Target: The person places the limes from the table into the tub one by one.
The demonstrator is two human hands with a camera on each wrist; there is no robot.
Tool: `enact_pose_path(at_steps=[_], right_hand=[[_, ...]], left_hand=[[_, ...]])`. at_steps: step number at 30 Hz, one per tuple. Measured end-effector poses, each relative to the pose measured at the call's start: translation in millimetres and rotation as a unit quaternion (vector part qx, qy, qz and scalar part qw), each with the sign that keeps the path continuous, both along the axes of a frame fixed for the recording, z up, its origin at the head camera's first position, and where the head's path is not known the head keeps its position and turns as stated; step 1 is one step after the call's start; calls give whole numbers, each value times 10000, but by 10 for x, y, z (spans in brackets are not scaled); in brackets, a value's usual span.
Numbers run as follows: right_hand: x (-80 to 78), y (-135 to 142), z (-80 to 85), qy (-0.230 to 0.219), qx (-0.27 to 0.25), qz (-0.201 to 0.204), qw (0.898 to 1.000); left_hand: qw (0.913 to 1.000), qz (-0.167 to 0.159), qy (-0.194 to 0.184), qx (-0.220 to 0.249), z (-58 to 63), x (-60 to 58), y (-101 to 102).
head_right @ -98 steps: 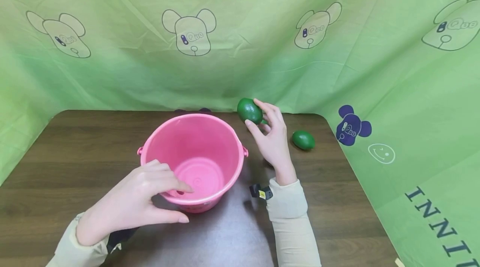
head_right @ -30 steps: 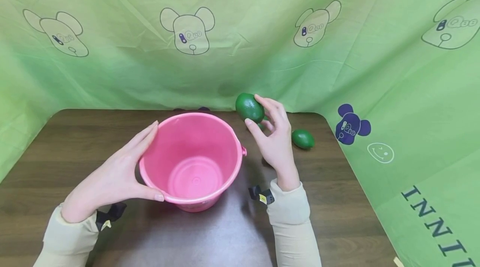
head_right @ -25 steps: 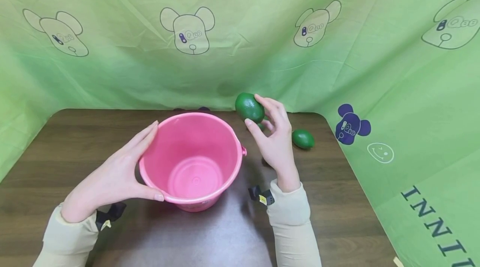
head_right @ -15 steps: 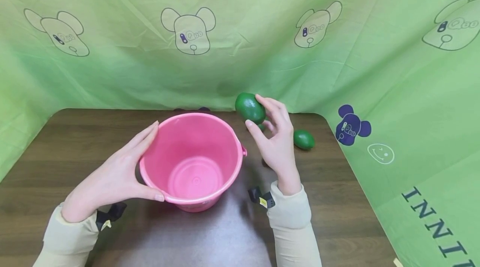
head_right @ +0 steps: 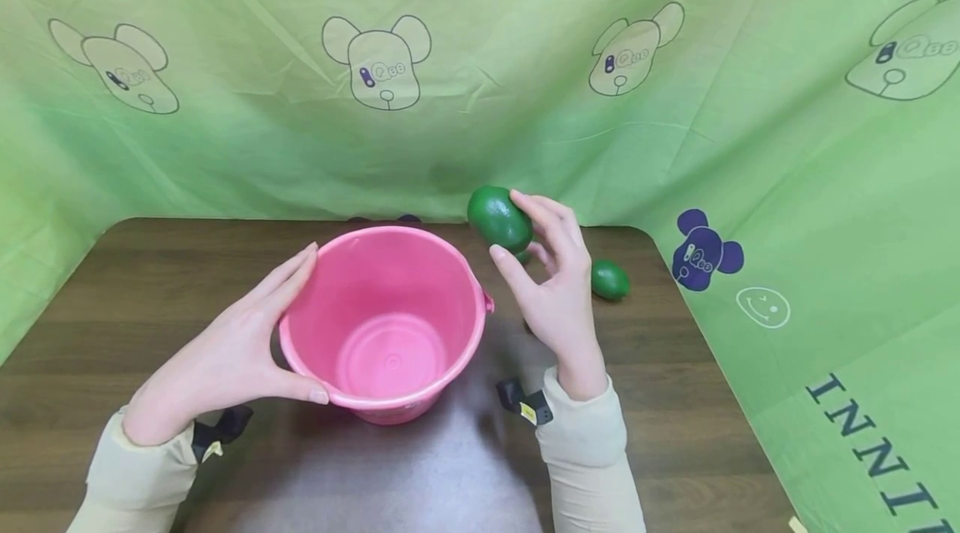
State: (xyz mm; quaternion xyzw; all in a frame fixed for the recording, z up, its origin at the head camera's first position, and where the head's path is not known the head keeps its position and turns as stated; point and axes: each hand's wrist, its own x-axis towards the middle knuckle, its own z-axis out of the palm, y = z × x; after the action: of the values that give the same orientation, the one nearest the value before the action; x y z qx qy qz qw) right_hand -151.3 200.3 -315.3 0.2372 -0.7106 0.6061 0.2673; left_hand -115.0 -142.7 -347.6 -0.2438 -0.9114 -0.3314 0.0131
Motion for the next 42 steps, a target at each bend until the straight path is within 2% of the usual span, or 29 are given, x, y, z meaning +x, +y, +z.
enact_pose_path(at_steps=[5,10,25,42], right_hand=[[123,-67,122,55,-24,48,10000],[179,-72,155,128,-62,125,9998],[114,-16,101,233,-245,281,9990],[167,-37,75,313,-290,471,9980]], left_hand=[[10000,-42,28,53,-14,-6,21],[10000,-55,21,31,-31,-7,32],[9998,-21,206,76,-29,-35,15],[9999,33,81,75,-37,5,-9]])
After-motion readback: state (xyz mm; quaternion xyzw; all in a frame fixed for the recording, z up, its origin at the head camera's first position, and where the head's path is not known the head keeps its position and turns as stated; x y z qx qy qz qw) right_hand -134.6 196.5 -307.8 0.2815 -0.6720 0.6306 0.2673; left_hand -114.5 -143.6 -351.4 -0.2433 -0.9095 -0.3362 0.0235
